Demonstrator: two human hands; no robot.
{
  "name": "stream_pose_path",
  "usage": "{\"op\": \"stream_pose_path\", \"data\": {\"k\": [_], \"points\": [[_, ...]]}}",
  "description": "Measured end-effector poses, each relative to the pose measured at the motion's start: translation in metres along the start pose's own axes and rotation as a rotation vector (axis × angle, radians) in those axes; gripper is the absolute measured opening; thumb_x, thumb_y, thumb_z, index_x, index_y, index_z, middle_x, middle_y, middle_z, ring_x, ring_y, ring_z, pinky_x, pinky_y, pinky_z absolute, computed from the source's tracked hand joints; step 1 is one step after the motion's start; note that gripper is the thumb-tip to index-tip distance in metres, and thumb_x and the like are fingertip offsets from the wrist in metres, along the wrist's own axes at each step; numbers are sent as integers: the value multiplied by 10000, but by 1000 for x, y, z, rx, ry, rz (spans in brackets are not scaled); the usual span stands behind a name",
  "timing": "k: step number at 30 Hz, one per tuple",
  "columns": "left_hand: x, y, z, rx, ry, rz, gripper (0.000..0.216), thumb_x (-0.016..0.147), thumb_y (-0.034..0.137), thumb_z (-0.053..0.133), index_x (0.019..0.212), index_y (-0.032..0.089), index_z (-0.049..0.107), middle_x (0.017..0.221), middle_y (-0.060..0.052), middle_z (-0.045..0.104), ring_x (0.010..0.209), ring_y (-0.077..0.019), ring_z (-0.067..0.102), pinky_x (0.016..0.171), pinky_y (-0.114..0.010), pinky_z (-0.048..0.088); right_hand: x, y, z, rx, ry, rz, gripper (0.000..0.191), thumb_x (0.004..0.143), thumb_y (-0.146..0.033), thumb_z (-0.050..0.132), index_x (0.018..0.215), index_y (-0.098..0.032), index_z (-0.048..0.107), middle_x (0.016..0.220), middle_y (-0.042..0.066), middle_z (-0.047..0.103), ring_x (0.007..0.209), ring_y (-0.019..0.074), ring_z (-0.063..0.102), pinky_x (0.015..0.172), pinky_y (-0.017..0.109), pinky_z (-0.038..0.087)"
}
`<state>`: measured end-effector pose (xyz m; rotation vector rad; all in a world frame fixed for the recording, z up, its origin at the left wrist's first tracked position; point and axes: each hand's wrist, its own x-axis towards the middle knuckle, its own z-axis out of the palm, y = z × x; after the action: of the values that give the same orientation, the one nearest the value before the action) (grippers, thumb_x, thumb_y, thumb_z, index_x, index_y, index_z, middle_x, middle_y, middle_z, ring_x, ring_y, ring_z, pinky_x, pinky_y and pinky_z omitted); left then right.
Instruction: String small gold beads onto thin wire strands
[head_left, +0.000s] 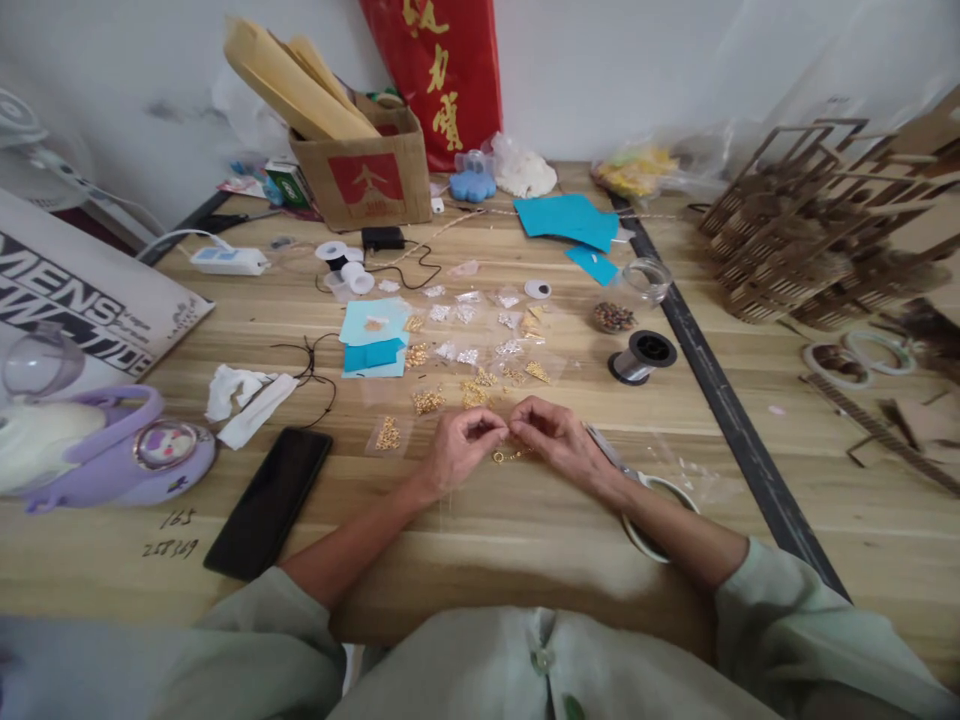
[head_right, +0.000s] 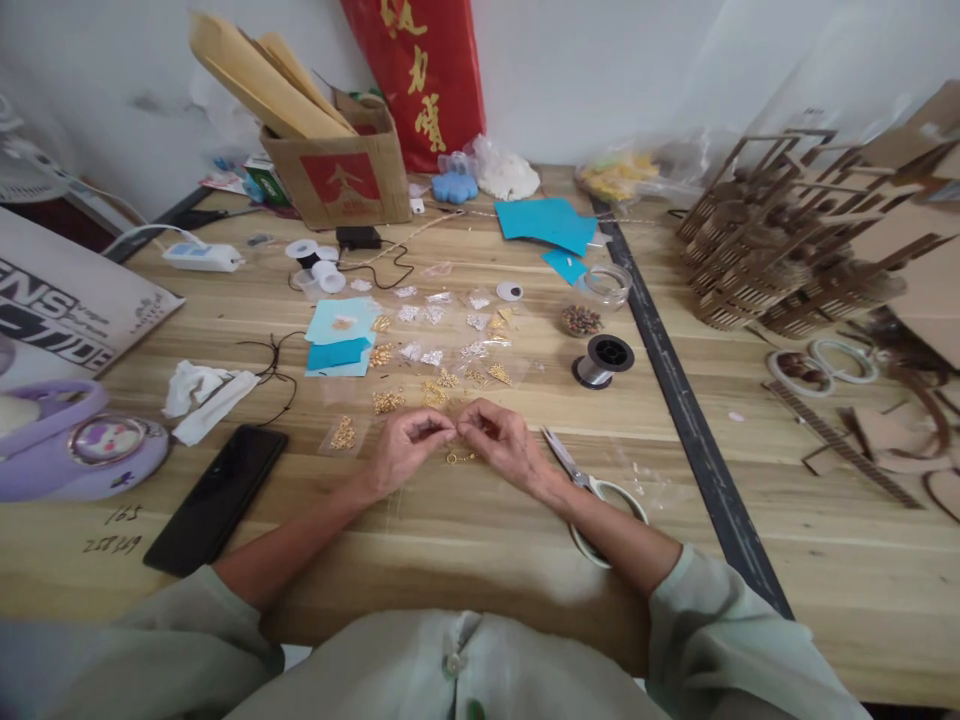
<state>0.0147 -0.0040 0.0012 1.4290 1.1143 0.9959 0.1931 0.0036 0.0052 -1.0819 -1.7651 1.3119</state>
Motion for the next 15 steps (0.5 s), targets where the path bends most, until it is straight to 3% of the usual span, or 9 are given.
{"op": "stream_pose_path", "data": {"k": [6, 15], "points": [[0, 0, 0, 42, -30, 7, 83, 740, 222, 661, 734, 140, 671, 709, -33, 674, 645, -121, 594, 637, -224, 474, 2, -1, -2, 241, -33, 140, 295, 821, -442, 625, 802, -156, 558, 665, -20, 539, 589, 95, 489, 560, 226, 409], [-2, 0, 0, 247, 21, 245, 55, 762, 201, 637, 717, 197, 668, 753, -37, 682, 730, -154, 611, 731, -277, 487, 7, 2, -6, 387, -103, 236, 325, 744, -446, 711, 773, -140, 606, 627, -21, 572, 554, 79, 522, 556, 218, 447]]}}
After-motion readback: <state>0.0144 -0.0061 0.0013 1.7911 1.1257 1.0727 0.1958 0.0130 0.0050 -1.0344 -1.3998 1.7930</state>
